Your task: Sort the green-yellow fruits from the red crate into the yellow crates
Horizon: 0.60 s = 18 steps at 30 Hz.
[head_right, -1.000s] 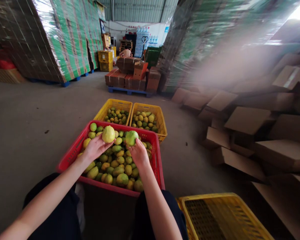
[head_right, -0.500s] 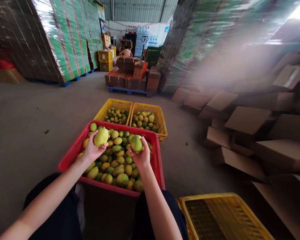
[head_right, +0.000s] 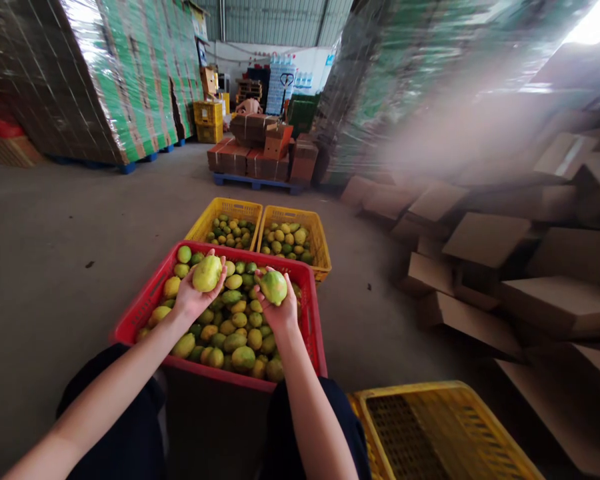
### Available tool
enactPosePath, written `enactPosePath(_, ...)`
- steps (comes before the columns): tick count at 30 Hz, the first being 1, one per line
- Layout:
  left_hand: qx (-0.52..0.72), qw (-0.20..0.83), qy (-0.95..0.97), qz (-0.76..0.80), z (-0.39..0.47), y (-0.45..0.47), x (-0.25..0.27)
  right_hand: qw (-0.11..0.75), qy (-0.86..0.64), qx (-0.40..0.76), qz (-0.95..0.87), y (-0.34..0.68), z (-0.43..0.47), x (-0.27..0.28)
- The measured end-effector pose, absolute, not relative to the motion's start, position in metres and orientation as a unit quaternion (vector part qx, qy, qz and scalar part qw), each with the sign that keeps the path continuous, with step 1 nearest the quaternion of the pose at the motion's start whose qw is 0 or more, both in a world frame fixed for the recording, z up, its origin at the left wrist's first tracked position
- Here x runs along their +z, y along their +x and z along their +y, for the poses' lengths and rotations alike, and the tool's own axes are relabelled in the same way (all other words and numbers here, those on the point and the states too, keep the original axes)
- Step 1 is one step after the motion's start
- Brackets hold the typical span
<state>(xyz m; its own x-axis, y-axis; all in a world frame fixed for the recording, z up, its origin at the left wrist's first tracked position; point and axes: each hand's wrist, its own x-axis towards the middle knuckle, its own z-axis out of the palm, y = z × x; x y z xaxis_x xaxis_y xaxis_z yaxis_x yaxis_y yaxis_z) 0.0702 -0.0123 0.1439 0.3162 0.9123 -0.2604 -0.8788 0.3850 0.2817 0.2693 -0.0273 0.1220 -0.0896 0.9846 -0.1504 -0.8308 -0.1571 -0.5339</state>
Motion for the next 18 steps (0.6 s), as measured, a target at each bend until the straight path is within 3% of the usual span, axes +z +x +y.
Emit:
enactPosePath(10,0.577,0.803,-0.005,0.153,-0.012,0.092,0.125,0.706,-0.192,0.679,-0.057,0.249,-0.033,0.123)
enactPosePath(18,0.558,0.819,-0.015,0.132,-0.012,0.105,0.110,0.712,-0.194,0.674,-0.041,0.245,-0.031,0.119)
